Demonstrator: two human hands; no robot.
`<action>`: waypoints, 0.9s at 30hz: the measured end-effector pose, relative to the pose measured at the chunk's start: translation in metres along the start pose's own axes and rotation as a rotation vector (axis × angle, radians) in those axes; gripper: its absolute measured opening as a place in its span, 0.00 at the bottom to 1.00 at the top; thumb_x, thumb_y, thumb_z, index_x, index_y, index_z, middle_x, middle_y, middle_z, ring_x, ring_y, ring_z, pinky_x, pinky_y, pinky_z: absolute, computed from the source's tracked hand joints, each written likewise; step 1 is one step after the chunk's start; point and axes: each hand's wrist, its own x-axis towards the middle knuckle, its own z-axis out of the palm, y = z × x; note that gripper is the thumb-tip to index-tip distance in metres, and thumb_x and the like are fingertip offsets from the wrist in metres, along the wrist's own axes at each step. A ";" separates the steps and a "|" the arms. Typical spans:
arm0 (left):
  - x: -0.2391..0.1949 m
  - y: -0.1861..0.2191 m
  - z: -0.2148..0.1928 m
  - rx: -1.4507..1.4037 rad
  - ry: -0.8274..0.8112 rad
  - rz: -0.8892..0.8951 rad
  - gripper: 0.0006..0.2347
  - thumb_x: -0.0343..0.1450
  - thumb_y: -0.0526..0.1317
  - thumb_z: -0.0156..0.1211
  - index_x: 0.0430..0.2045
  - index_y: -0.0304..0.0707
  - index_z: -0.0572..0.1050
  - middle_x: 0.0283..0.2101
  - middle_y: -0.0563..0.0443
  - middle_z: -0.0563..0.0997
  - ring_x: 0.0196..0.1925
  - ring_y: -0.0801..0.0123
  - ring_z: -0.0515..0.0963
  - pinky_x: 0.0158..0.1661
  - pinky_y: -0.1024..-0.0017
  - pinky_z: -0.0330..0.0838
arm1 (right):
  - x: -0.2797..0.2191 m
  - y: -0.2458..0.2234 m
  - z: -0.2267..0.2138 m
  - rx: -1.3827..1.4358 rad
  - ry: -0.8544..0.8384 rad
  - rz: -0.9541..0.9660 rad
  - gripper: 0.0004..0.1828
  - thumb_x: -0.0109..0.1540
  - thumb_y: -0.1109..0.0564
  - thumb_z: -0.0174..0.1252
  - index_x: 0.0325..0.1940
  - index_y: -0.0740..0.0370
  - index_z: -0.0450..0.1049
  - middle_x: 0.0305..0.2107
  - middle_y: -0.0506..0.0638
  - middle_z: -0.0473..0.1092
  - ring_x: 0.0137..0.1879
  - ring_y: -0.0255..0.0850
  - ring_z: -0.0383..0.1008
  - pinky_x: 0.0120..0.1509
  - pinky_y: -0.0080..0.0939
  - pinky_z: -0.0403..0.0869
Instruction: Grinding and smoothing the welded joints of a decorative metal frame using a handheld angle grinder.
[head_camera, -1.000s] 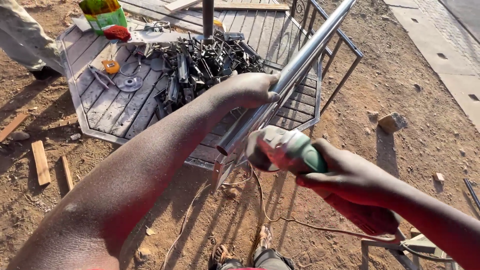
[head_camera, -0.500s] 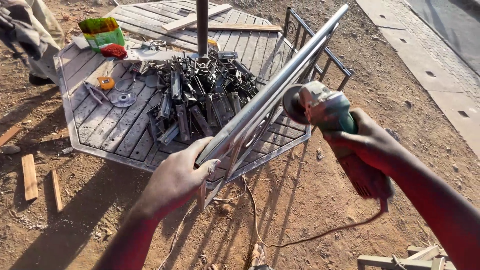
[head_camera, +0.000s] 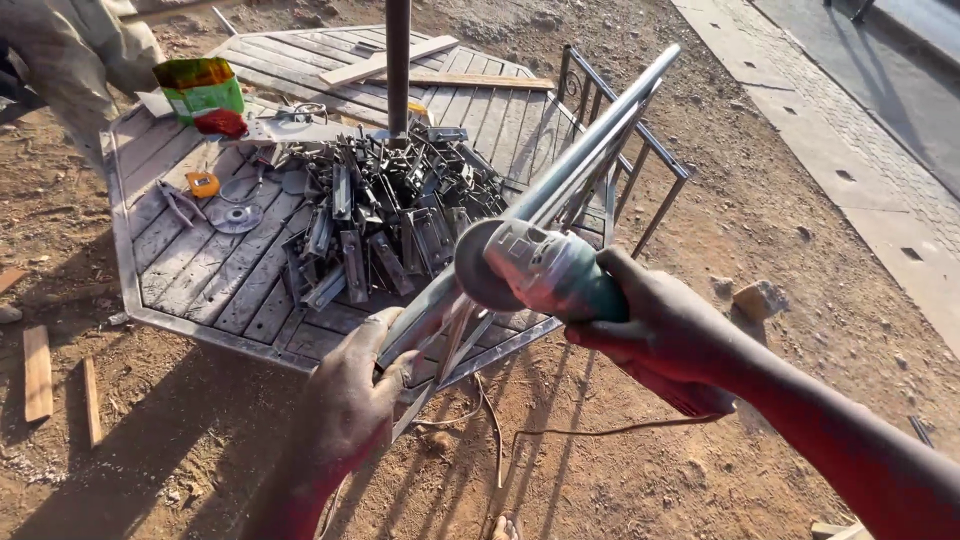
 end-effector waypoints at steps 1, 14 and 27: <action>-0.002 0.001 0.001 0.009 0.003 -0.014 0.23 0.70 0.44 0.58 0.63 0.52 0.68 0.54 0.50 0.83 0.52 0.55 0.83 0.47 0.53 0.79 | -0.003 0.000 0.000 -0.046 -0.008 -0.060 0.33 0.50 0.32 0.68 0.52 0.45 0.68 0.29 0.51 0.76 0.30 0.45 0.77 0.33 0.49 0.70; -0.014 0.013 0.009 -0.023 0.001 -0.062 0.23 0.69 0.47 0.62 0.62 0.57 0.71 0.52 0.54 0.84 0.48 0.62 0.86 0.44 0.59 0.82 | 0.085 0.046 -0.062 0.087 0.120 0.253 0.35 0.58 0.40 0.66 0.65 0.48 0.63 0.43 0.53 0.75 0.40 0.47 0.75 0.41 0.51 0.72; -0.006 -0.018 0.015 0.080 0.040 -0.084 0.21 0.69 0.41 0.63 0.58 0.49 0.72 0.50 0.50 0.84 0.48 0.61 0.85 0.49 0.62 0.81 | 0.080 0.093 0.077 0.503 0.338 -0.133 0.31 0.52 0.44 0.69 0.51 0.52 0.62 0.29 0.49 0.69 0.30 0.42 0.65 0.31 0.46 0.65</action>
